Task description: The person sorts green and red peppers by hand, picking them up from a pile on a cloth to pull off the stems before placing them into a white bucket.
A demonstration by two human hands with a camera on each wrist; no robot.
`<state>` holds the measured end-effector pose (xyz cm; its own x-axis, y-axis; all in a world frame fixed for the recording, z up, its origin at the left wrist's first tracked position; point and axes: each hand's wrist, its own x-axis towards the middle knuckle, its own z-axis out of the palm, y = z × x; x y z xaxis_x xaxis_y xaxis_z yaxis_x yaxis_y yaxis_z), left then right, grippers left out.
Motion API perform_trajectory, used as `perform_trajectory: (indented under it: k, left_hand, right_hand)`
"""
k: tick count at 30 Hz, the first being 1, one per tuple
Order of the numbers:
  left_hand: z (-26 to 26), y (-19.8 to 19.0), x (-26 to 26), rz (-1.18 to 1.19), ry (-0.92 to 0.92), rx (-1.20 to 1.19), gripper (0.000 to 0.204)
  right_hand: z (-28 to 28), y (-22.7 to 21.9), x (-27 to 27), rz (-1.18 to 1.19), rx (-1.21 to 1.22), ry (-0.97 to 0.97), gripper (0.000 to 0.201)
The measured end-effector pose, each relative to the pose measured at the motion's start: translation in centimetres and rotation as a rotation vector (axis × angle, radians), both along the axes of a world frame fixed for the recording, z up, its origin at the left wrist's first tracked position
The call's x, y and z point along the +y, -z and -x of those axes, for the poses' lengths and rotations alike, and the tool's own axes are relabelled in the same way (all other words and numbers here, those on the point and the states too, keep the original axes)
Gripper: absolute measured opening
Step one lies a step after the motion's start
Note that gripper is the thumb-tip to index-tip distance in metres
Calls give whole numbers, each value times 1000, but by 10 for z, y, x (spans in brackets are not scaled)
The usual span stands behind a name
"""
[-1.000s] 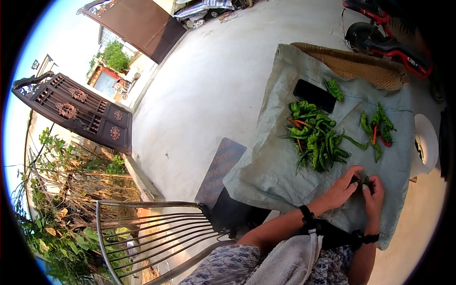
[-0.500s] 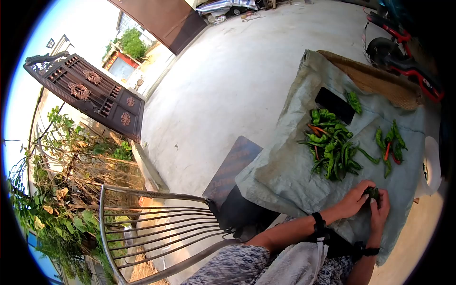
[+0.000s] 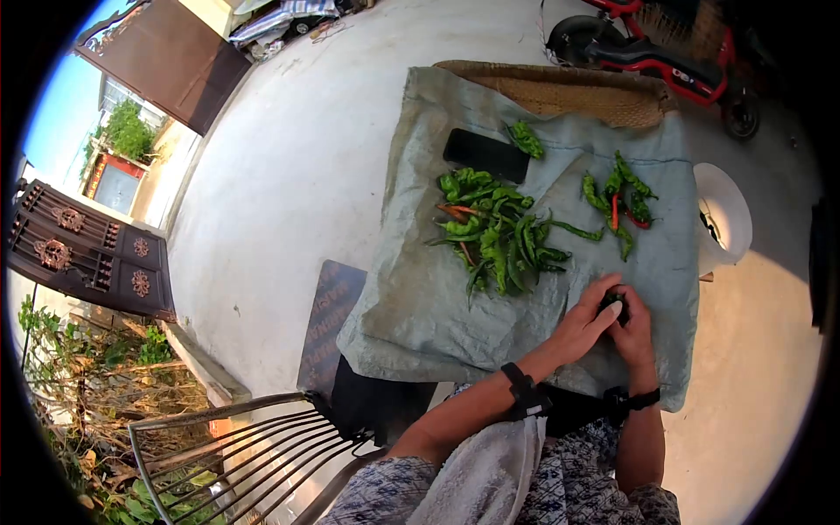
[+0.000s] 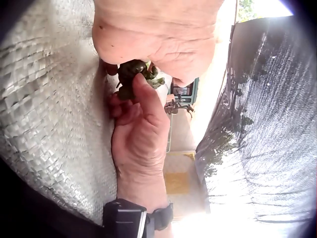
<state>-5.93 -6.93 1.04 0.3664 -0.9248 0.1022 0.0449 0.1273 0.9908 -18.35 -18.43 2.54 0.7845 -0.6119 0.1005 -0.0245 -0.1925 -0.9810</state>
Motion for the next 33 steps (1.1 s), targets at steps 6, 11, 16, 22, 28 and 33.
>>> perform_trajectory:
  k: [6, 11, 16, 22, 28, 33]
  left_hand:
    - [-6, -23, 1, -26, 81, 32, 62]
    - [-10, -37, 9, -48, -17, -51, 56]
    - [-21, -38, 19, -199, -156, -348, 25]
    - [-21, -23, 27, -102, -152, -710, 34]
    - [-16, -27, 28, -107, -105, -820, 40]
    - [-15, -32, 30, -136, -88, -864, 42]
  right_hand:
    - [4, -22, 0, 53, 91, 19, 30]
    - [3, -24, 1, 16, 98, 77, 27]
    - [4, -14, -4, -72, -17, 79, 24]
    - [2, -1, -5, -185, -87, 97, 26]
    - [4, -7, -5, -172, -53, 131, 33]
    - [5, -9, -5, -183, -77, 137, 32]
